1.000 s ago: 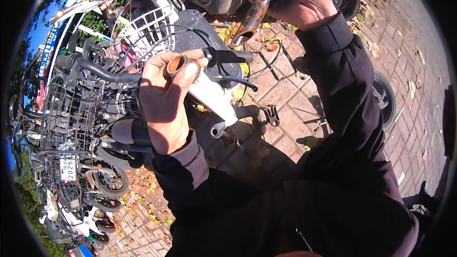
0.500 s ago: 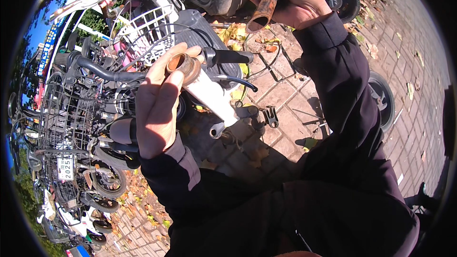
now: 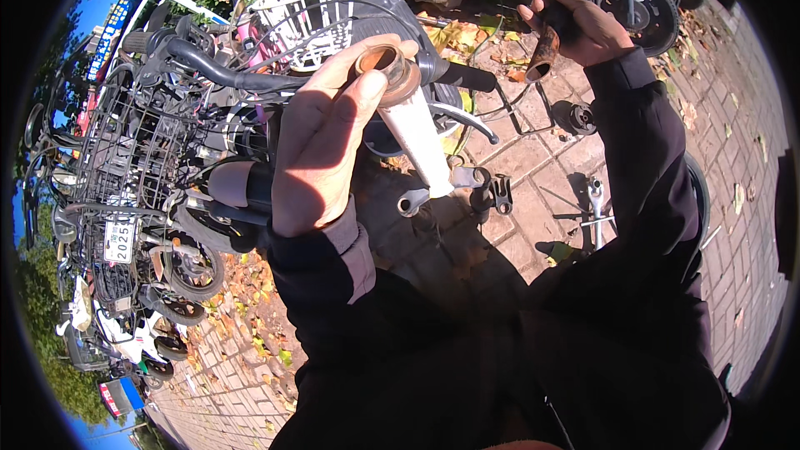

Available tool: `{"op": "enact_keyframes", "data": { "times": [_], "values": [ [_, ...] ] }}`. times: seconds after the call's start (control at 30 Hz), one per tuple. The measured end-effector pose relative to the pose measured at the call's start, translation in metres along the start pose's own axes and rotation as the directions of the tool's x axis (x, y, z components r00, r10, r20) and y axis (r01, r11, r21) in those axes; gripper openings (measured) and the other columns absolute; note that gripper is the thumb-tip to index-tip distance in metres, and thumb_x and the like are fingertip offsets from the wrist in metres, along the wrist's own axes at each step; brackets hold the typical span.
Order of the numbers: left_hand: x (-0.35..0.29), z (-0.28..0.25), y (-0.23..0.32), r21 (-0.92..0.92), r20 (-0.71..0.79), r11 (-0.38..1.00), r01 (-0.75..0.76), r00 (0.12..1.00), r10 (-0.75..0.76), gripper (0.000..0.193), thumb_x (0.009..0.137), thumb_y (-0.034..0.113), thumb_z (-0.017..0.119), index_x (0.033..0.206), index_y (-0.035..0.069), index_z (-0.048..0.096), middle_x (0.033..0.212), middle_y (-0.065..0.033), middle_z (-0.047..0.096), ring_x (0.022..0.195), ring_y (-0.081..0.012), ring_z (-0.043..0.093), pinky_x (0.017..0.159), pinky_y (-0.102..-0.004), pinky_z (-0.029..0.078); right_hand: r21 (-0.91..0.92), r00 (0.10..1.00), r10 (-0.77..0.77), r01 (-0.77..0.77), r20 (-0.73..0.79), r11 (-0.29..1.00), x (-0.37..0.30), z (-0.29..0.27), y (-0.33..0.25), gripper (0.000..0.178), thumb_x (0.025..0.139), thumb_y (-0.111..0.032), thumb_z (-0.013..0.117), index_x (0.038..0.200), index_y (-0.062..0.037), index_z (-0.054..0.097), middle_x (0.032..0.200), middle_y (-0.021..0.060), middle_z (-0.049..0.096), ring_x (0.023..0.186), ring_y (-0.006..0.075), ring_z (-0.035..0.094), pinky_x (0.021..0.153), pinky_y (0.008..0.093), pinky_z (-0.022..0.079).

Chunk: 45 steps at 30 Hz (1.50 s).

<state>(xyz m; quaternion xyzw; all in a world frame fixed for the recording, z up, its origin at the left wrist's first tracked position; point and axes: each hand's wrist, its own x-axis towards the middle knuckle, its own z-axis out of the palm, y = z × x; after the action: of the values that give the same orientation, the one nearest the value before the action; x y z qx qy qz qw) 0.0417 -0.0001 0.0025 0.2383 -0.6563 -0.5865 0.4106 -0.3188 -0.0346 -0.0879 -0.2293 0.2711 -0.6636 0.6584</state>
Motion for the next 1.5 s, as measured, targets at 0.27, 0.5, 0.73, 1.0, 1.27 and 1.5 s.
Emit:
{"op": "enact_keyframes", "data": {
  "times": [0.27, 0.5, 0.73, 1.0, 1.27, 1.5],
  "values": [
    [0.000, -0.011, -0.003, 0.000, -0.123, 0.978, -0.209, 0.970, 0.207, 0.038, 0.105, 0.025, 0.054, 0.124, -0.007, 0.057, 0.127, -0.0235, 0.065, 0.118, -0.0254, 0.063, 0.105, -0.0377, 0.045, -0.141, 0.817, 0.202, -0.325, -0.541, 0.935, -0.043, -0.138, 0.085, 0.017, 0.103, -0.019, 0.062, 0.101, -0.0031, 0.056, 0.085, 0.0069, 0.057, 0.078, 0.0207, 0.064, 0.092, 0.0479, 0.062],
    [-0.016, -0.031, -0.005, 0.263, -0.189, 0.960, -0.100, 0.970, 0.153, 0.058, 0.105, 0.032, 0.053, 0.141, -0.013, 0.047, 0.131, -0.0232, 0.060, 0.125, -0.0259, 0.058, 0.114, -0.0394, 0.037, -0.241, 0.526, 0.234, -0.681, -0.817, 0.691, -0.134, -0.242, 0.200, 0.025, 0.098, -0.018, 0.067, 0.106, 0.0042, 0.058, 0.092, 0.0127, 0.060, 0.078, 0.0282, 0.070, 0.063, 0.0478, 0.065],
    [-0.026, -0.062, 0.026, 0.483, -0.188, 0.871, -0.093, 0.960, 0.207, 0.052, 0.106, 0.035, 0.052, 0.138, -0.006, 0.049, 0.121, -0.0241, 0.068, 0.123, -0.0339, 0.062, 0.117, -0.0478, 0.036, -0.496, 0.594, 0.131, -0.756, -0.793, 0.427, -0.161, -0.300, 0.262, 0.032, 0.092, -0.024, 0.074, 0.101, 0.0064, 0.066, 0.090, 0.0165, 0.070, 0.062, 0.0275, 0.071, 0.048, 0.0395, 0.055],
    [-0.018, -0.063, 0.000, 0.389, -0.118, 0.906, -0.165, 0.967, 0.227, 0.030, 0.106, 0.014, 0.051, 0.133, 0.005, 0.063, 0.134, -0.0139, 0.063, 0.126, -0.0301, 0.058, 0.114, -0.0455, 0.040, -0.726, 0.742, 0.153, -0.670, -0.653, 0.153, -0.145, -0.305, 0.228, 0.043, 0.094, -0.023, 0.068, 0.125, 0.0031, 0.053, 0.099, 0.0136, 0.064, 0.073, 0.0182, 0.062, 0.057, 0.0347, 0.052],
    [-0.013, -0.084, 0.021, 0.461, 0.108, 0.858, -0.227, 0.974, 0.200, 0.026, 0.104, 0.009, 0.055, 0.126, 0.003, 0.068, 0.127, -0.0124, 0.068, 0.120, -0.0309, 0.063, 0.113, -0.0507, 0.044, -0.964, 0.921, 0.297, -0.209, -0.251, -0.167, -0.108, -0.236, 0.222, 0.032, 0.092, -0.013, 0.064, 0.122, -0.0092, 0.054, 0.107, 0.0134, 0.061, 0.103, 0.0324, 0.060, 0.090, 0.0445, 0.047],
    [-0.007, -0.018, -0.023, 0.147, -0.360, 0.984, -0.099, 0.921, 0.146, 0.034, 0.102, 0.026, 0.065, 0.118, -0.003, 0.067, 0.112, -0.0126, 0.067, 0.106, -0.0199, 0.061, 0.100, -0.0371, 0.044, -0.578, 0.770, 0.488, 0.634, 0.410, -0.514, -0.105, -0.201, 0.294, 0.018, 0.084, -0.009, 0.064, 0.102, -0.0093, 0.066, 0.104, 0.0088, 0.062, 0.104, 0.0245, 0.061, 0.081, 0.0356, 0.053]
  ]
}}
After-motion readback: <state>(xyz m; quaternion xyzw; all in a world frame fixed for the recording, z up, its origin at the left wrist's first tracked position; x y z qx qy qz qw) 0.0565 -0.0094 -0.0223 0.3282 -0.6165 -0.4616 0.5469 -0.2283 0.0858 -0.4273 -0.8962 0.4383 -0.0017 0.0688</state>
